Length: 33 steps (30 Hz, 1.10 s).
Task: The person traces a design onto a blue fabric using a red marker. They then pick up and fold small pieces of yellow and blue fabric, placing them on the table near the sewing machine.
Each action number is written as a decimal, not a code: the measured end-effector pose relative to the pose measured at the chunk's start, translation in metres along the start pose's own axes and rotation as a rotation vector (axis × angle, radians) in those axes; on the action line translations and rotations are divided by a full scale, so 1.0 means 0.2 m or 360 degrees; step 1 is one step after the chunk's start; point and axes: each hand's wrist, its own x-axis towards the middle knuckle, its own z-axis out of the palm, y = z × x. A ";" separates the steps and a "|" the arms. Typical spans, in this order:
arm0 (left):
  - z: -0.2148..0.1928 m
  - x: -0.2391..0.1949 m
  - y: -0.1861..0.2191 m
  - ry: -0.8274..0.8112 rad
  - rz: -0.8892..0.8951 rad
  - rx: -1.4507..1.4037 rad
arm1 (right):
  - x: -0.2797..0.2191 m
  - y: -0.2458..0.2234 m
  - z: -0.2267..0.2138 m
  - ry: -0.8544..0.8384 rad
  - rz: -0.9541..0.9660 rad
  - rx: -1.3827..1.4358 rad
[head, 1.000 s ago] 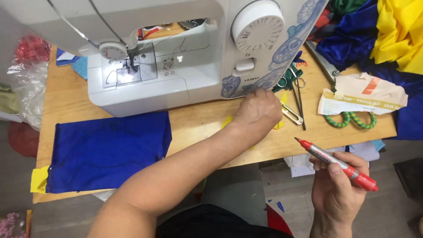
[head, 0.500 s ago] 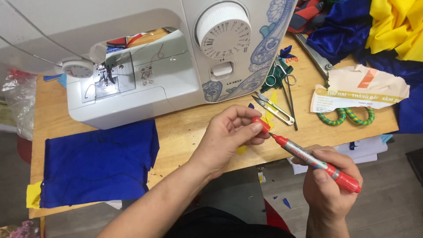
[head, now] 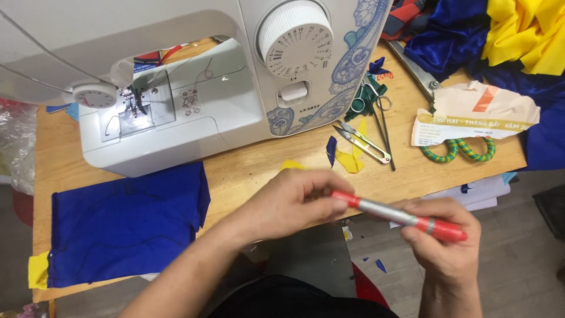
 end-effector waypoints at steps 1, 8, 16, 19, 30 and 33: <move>-0.01 0.00 0.02 -0.0003 0.0003 -0.0003 | 0.03 -0.03 0.02 0.0001 0.0000 -0.0005; 0.06 -0.09 -0.02 -0.0352 0.0163 0.1323 | 0.06 -0.17 0.08 -0.0351 -0.0139 -0.0626; 0.16 -0.21 -0.10 0.0538 0.1022 0.2088 | -0.08 -0.11 0.26 0.0083 0.0275 0.0350; 0.14 -0.20 -0.15 0.0685 0.1130 0.2073 | -0.09 -0.09 0.25 0.0068 0.0334 0.0585; -0.13 -0.05 -0.29 0.0803 -0.0304 0.1385 | 0.42 0.06 -0.07 -0.0018 -0.0320 -0.2212; -0.12 0.01 -0.27 0.0746 -0.0486 0.1374 | 0.55 0.13 -0.07 -0.0206 -0.0426 -0.2393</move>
